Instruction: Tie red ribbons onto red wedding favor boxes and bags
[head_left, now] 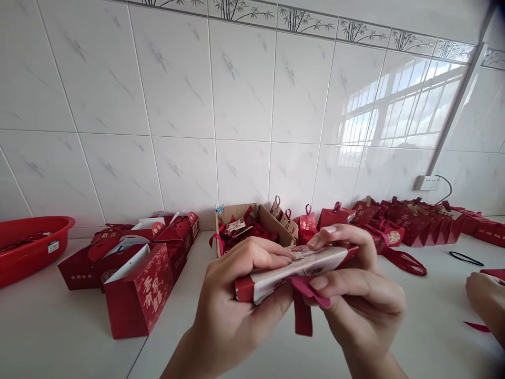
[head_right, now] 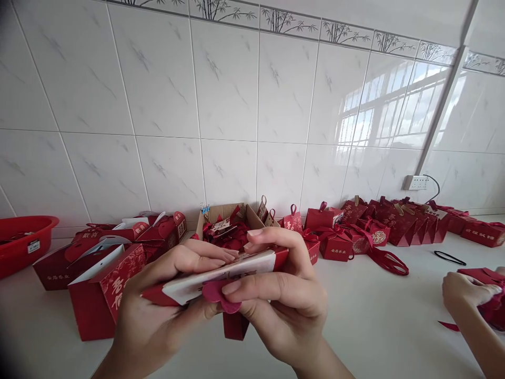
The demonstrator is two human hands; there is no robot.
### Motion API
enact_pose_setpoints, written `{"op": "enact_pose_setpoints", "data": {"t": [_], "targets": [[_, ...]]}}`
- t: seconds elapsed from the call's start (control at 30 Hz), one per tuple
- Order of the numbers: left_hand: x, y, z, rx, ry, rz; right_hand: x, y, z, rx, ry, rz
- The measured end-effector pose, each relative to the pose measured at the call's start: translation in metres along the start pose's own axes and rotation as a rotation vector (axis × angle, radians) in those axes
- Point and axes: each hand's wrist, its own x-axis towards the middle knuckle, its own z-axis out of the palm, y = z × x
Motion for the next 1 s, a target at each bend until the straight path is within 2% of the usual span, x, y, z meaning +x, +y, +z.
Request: {"op": "enact_pose_setpoints", "data": {"t": [0.23,0.4,0.53,0.6,0.77,0.87,0.93,1.0], "targets": [[0.001,0.000,-0.002,0.039,-0.041,0.089,-0.001,-0.001,0.002,-0.054,0.015,-0.031],[0.001,-0.003,-0.007,0.089,-0.076,0.257,0.004,-0.005,0.011,0.084,0.139,-0.016],[0.000,-0.003,-0.010,0.152,-0.116,0.321,0.006,-0.005,0.011,0.134,0.043,0.048],[-0.001,-0.002,-0.010,0.153,-0.130,0.293,0.005,-0.004,0.010,0.165,0.032,0.072],[-0.001,0.000,-0.009,0.118,-0.125,0.064,0.004,-0.001,0.010,0.170,0.073,0.204],[0.002,-0.007,-0.012,0.194,-0.101,-0.059,0.005,0.000,0.012,0.124,0.102,0.263],[0.003,-0.012,-0.015,0.283,0.000,-0.094,0.006,0.001,0.013,0.066,0.138,0.279],[0.003,-0.015,-0.018,0.366,0.185,-0.043,0.008,0.003,0.013,-0.010,0.186,0.283]]}}
